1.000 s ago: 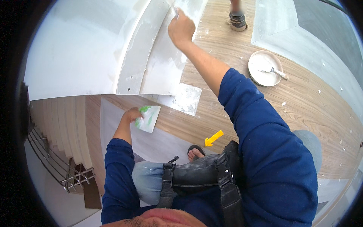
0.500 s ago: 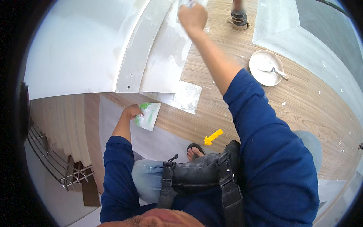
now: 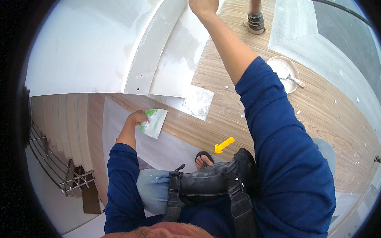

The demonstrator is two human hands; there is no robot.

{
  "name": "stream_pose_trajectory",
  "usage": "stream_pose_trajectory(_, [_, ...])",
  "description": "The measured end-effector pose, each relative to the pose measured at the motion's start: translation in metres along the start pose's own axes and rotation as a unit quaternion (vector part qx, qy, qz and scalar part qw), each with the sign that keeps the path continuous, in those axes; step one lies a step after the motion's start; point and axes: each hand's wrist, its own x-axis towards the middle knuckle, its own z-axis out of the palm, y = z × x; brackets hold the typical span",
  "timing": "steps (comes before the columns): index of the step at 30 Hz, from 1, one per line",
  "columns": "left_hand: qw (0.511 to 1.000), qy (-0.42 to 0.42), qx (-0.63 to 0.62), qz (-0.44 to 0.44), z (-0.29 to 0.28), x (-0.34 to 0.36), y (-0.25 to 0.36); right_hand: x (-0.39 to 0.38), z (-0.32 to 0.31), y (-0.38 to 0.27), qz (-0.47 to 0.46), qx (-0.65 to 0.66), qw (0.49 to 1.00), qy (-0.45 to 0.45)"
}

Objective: The person applies white plaster to a curved wall section using a trowel and a hawk. They repeatedly scoop plaster from a container and smooth it onto the surface.

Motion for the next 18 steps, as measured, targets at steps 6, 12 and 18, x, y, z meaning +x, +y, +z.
stream_pose_trajectory(6, [0.999, 0.003, 0.042, -0.003, 0.003, 0.007, -0.002, -0.093, 0.009, -0.007, -0.065, -0.012, 0.998, -0.020])
stream_pose_trajectory(12, [0.999, -0.005, 0.027, 0.045, 0.003, 0.006, 0.025, -0.020, -0.018, 0.021, -0.086, 0.093, 0.991, 0.052])
stream_pose_trajectory(18, [0.998, 0.002, 0.056, -0.011, -0.004, -0.005, 0.034, -0.016, -0.009, 0.040, -0.094, 0.074, 0.993, -0.009])
